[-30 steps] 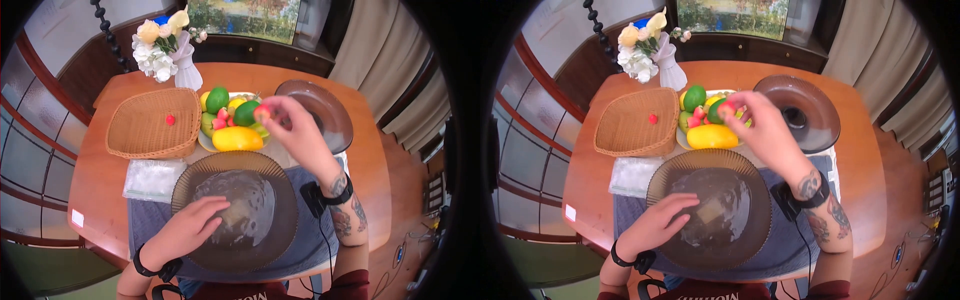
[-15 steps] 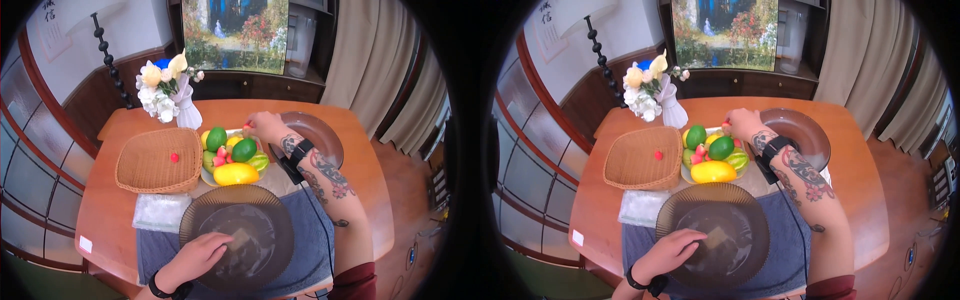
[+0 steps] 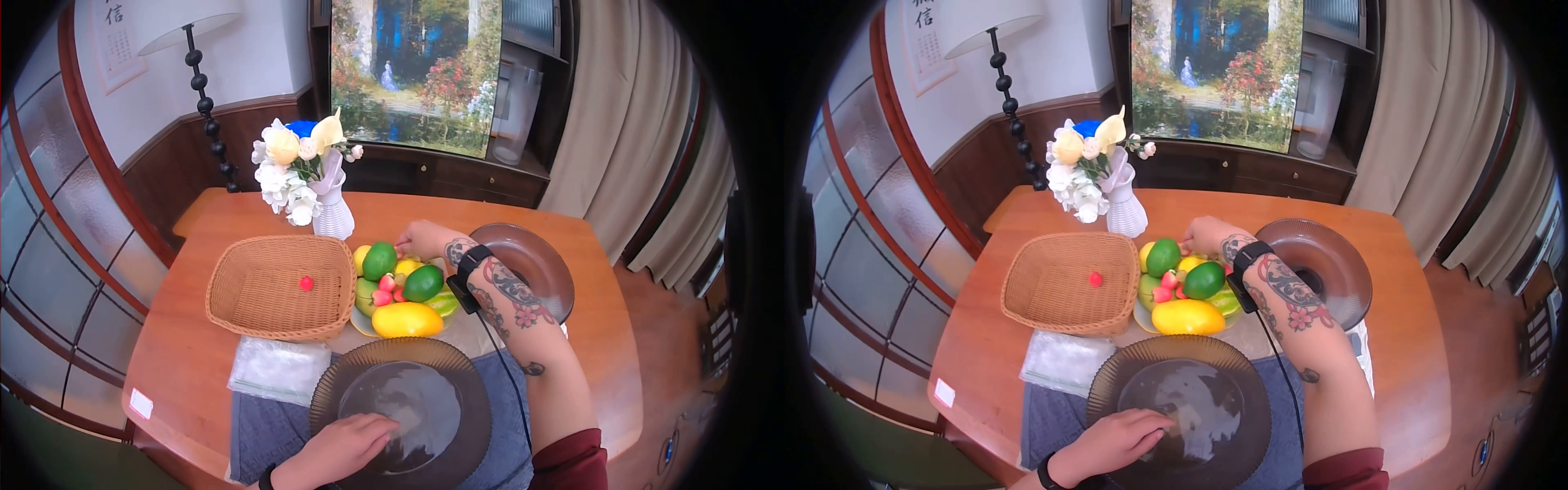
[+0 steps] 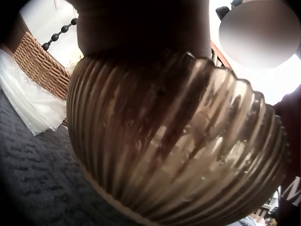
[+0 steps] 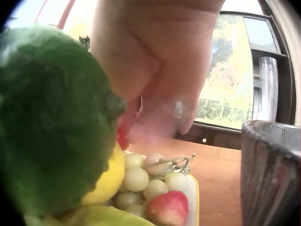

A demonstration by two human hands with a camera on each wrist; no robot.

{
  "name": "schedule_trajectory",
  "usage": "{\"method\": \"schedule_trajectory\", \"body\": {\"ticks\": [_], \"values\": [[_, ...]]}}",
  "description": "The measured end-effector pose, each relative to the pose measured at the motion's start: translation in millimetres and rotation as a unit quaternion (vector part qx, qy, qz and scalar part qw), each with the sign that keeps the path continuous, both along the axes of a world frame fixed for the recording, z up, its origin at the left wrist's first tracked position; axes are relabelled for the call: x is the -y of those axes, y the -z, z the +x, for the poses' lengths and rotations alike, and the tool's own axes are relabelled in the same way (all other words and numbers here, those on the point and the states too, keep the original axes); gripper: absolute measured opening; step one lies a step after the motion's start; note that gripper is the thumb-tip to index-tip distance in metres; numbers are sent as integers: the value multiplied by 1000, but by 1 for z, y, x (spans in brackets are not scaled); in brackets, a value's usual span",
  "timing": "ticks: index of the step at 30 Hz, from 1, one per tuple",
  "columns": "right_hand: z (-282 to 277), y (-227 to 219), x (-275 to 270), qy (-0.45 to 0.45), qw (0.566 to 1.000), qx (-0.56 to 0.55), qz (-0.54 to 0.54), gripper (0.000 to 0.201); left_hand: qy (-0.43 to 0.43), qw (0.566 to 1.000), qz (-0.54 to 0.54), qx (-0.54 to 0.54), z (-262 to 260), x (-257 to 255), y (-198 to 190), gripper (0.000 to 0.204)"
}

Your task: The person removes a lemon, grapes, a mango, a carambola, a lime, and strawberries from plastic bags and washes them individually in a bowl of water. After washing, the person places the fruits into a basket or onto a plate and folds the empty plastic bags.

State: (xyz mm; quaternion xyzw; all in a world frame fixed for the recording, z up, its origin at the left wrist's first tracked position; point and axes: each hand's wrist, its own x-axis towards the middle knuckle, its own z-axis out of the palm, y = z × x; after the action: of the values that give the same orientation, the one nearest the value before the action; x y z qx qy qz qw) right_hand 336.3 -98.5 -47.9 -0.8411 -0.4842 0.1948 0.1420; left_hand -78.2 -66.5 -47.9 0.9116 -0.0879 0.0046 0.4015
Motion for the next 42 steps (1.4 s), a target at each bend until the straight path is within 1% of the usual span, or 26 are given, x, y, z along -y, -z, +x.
{"method": "schedule_trajectory", "body": {"ticks": [4,5,6,7,8,10,12,14,16,17,19,21,22,23,24,25,26,28,29,30,31,33,34,38,40,42], "values": [[3,11,-5,38,998,8,-48,27,9,1000,-13,8,2,1,-10,23],[4,17,-5,4,995,96,-29,28,11,1000,-11,6,3,-1,-8,23],[6,21,-6,-29,983,184,-9,28,16,999,-37,13,4,-7,-5,22],[1,17,-5,-28,983,181,-7,28,21,998,-62,19,5,-11,-7,21],[-5,11,-4,-23,986,166,-21,27,21,998,-60,16,6,-17,-11,21],[-8,9,-5,-16,988,148,-30,27,-30,998,-56,14,17,-35,-28,18],[-6,12,-3,34,999,-17,36,24,-108,985,-137,12,27,-57,-32,16],[-11,4,3,17,999,-6,38,23,-189,967,-167,35,41,-83,-30,16],[-11,1,5,-1,999,6,39,23,-235,953,-183,62,60,-108,-24,17],[-9,2,4,-4,1000,4,30,23,-234,954,-179,62,69,-121,-20,17],[-8,3,3,-6,1000,0,25,23,-268,953,-112,89,87,-146,-9,16],[-9,4,4,65,997,-6,41,22,-280,953,-79,81,106,-166,2,17],[-12,3,5,66,997,-7,45,22,-293,952,-50,73,114,-174,7,20],[-15,0,5,78,996,20,43,20,-292,952,-47,74,120,-180,13,20],[-17,-3,5,89,994,47,41,19,-278,959,-5,53,126,-186,18,24],[-19,-5,6,89,994,46,42,19,-263,964,35,31,131,-191,24,30],[-20,-7,6,77,995,56,26,19,-263,964,36,30,137,-197,35,30],[-14,-3,2,66,996,66,12,19,-212,956,205,6,145,-209,52,38],[-6,4,-4,37,999,20,19,19,-212,955,206,6,148,-209,52,38],[1,12,-7,7,999,-28,26,20,-226,961,159,-15,152,-207,53,39],[-2,9,-6,7,999,-29,27,20,-240,964,111,-37,155,-206,54,40],[-11,4,-1,55,994,-70,59,22,-245,965,87,-43,160,-211,64,41],[-9,7,0,57,994,-72,60,22,-250,965,62,-46,163,-211,66,42],[-4,13,-1,81,994,-56,56,22,-244,965,97,-23,172,-209,71,38],[-7,7,-2,97,992,-54,62,23,-231,963,140,20,175,-205,70,35],[-13,-5,0,52,997,-38,30,24,-244,955,168,22,175,-197,66,34]]}}
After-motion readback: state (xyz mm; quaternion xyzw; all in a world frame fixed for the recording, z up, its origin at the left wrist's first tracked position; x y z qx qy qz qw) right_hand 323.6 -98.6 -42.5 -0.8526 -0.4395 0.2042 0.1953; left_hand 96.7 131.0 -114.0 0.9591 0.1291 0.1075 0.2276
